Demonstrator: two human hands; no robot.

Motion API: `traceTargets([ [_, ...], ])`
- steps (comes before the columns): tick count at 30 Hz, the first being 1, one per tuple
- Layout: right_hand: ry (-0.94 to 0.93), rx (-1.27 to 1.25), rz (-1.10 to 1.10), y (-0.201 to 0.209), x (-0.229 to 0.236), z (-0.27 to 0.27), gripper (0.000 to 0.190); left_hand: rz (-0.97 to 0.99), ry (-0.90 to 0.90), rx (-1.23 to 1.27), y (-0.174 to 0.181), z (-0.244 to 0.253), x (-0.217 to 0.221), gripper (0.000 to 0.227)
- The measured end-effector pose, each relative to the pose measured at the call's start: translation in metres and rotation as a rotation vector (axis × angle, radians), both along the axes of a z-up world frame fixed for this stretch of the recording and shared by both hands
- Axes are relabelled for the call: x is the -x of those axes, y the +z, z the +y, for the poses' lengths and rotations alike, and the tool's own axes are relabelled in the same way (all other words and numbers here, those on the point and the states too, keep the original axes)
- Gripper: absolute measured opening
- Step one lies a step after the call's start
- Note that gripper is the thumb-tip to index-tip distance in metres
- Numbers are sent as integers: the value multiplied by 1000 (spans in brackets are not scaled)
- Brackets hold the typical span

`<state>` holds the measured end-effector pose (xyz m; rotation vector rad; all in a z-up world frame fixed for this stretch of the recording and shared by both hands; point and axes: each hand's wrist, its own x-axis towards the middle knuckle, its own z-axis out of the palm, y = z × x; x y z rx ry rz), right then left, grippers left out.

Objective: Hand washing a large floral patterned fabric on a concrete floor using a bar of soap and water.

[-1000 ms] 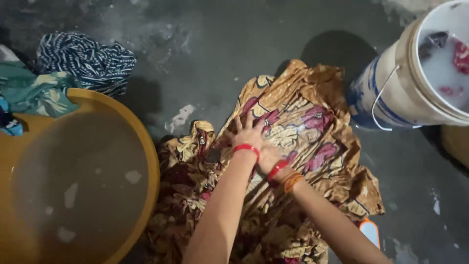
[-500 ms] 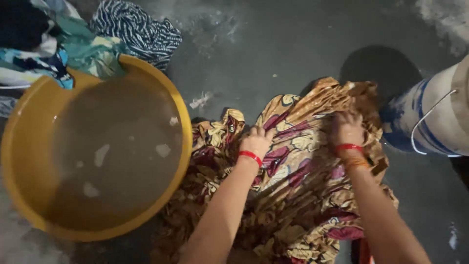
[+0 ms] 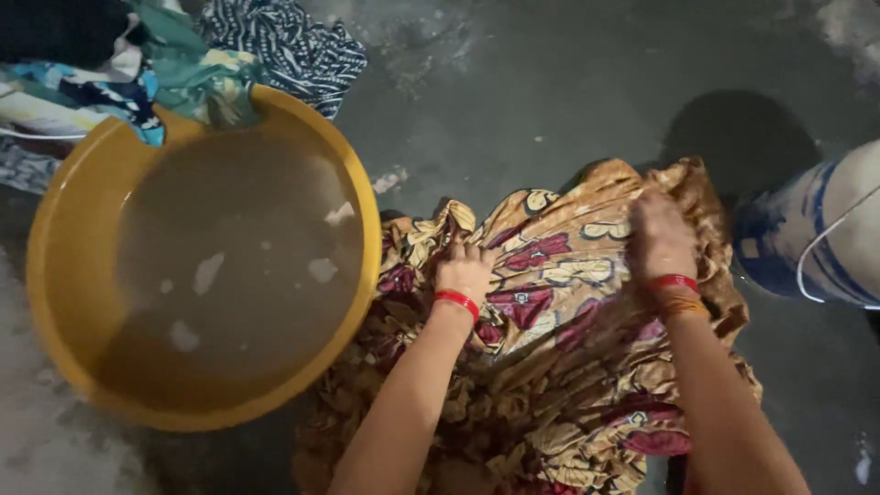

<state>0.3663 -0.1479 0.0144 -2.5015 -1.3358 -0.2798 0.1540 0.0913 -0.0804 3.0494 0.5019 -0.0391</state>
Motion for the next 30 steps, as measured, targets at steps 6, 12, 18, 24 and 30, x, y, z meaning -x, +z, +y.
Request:
traceTargets([
  [6,-584,26,-275,-115,-44,-95,25,67,59,32,-46,25,12,27],
  [12,-623,-49,193,-99,0,-77,41,480,307,113,17,77,-2,27],
  [18,-593,-688,437,-30,-10,-42,47,266,28,213,68,27,-77,32],
  [24,-542,-410,1351,-7,-25,-41,21,-272,-32,593,94,-19,-99,102],
  [30,-546,-155,1031,92,-25,-51,15,399,-42,801,110,38,-86,46],
])
